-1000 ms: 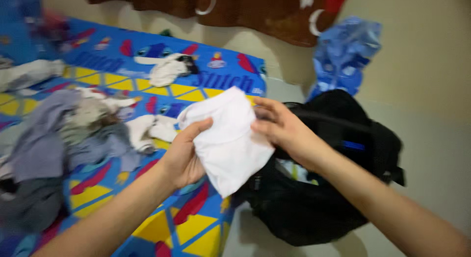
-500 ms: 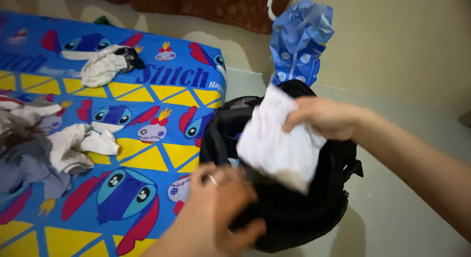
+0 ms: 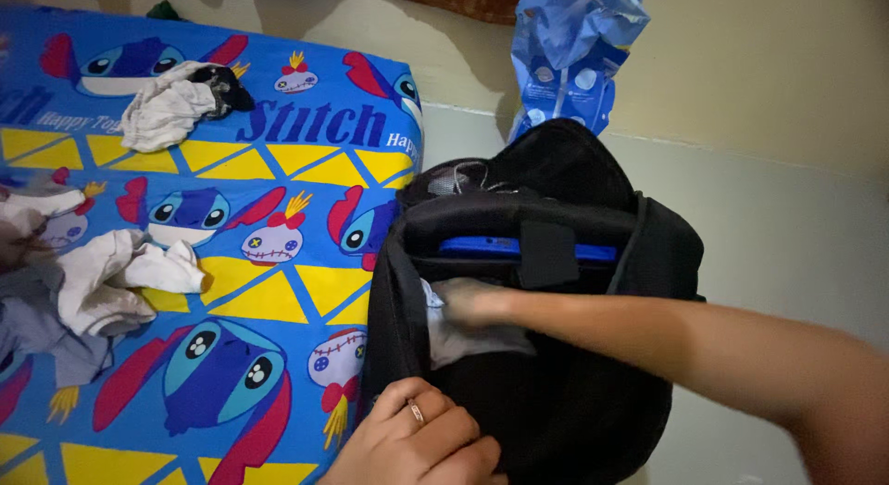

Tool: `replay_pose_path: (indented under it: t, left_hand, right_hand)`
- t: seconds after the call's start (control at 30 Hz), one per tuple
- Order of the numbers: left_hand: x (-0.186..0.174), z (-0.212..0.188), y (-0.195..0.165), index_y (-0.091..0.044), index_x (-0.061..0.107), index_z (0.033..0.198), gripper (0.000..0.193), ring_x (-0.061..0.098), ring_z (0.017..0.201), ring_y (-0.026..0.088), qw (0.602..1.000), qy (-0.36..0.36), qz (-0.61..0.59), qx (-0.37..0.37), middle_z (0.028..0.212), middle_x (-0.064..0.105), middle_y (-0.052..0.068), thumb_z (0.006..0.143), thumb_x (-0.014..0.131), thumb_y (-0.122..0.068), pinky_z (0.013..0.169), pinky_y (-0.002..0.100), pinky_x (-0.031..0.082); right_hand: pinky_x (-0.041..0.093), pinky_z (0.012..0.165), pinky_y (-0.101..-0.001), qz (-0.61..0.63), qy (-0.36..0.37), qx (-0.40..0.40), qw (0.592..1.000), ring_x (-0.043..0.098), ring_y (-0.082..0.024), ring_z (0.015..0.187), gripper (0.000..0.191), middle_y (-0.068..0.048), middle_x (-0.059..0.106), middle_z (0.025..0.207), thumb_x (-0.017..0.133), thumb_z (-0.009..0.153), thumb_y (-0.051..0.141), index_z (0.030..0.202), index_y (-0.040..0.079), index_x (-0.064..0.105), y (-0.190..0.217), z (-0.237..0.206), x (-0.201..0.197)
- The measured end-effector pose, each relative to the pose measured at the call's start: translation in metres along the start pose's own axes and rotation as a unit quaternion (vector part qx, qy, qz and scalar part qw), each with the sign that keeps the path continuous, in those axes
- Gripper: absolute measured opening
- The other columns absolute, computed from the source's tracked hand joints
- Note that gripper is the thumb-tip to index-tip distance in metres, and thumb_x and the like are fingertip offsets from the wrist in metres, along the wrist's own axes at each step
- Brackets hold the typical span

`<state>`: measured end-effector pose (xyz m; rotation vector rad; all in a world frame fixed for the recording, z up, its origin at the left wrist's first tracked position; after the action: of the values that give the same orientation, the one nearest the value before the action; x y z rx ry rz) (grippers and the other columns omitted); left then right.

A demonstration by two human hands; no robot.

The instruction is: The person folds clothes one at a time on a bed and places each folded item into an open backpack beside the bed. They smooth and fold shirts and pants by hand, then press the items down inside the backpack compartments.

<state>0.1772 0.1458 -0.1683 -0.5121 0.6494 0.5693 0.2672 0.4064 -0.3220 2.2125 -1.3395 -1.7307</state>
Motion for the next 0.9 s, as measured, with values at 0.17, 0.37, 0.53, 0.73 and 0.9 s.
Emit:
replay_pose_path:
  t: [0.17,0.37,0.53,0.73,0.9]
  left_hand:
    - [0.0,0.0,0.002,-0.018,0.07,0.097,0.02,0.065,0.085,0.014,1.0,-0.001,-0.007,-0.006,0.085,0.062,-0.004,0.092,0.081,-0.034,0.091,0.034,0.048]
    - [-0.004,-0.003,0.001,-0.02,0.07,0.097,0.017,0.063,0.085,0.012,0.999,-0.022,0.03,0.017,0.086,0.056,-0.004,0.089,0.08,-0.032,0.091,0.033,0.047]
    - [0.002,0.0,0.001,-0.025,0.071,0.094,0.01,0.058,0.077,0.01,0.998,-0.018,0.045,0.035,0.079,0.049,-0.005,0.086,0.076,-0.03,0.086,0.031,0.044]
    - [0.02,-0.004,0.002,-0.025,0.067,0.082,0.007,0.056,0.071,0.008,1.0,0.02,0.007,-0.012,0.072,0.044,-0.004,0.084,0.07,-0.031,0.087,0.033,0.047]
    - [0.052,0.011,-0.008,-0.024,0.06,0.08,0.022,0.054,0.069,0.008,0.999,-0.003,-0.03,-0.027,0.072,0.042,-0.008,0.098,0.072,-0.027,0.083,0.03,0.044]
  right_hand:
    - [0.051,0.094,-0.0461,0.06,0.033,0.068,0.995,0.071,-0.036,0.106,0.046,-0.021,0.073,0.117,0.053,0.097,0.036,0.132,0.008,0.062,0.024,-0.003,-0.006]
    - [0.055,0.095,-0.0454,-0.063,-0.11,-0.147,0.981,0.069,-0.038,0.112,0.046,-0.021,0.069,0.123,0.053,0.094,0.018,0.138,0.009,0.055,0.052,-0.094,-0.038]
    - [0.04,0.113,-0.0419,-0.346,-0.001,-0.301,0.889,0.045,-0.037,0.139,0.064,-0.016,0.051,0.15,0.054,0.086,0.014,0.15,0.017,0.05,0.044,-0.095,-0.034]
    - [0.021,0.119,-0.0484,-0.279,0.133,-0.266,0.913,0.022,-0.032,0.151,0.057,-0.008,0.03,0.163,0.052,0.096,0.034,0.151,0.02,0.044,0.034,-0.044,-0.002]
    - [0.026,0.115,-0.047,-0.237,0.091,-0.202,0.946,0.031,-0.032,0.143,0.053,-0.009,0.037,0.154,0.05,0.097,0.038,0.146,0.018,0.049,0.035,-0.026,0.004]
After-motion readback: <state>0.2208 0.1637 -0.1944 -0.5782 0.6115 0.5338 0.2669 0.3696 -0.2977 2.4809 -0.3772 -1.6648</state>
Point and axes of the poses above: each hand's wrist, its own z-axis towards the middle knuckle, its own x-axis out of the palm, y = z × x, the point moved 1 cm from there along z, towards the middle knuckle
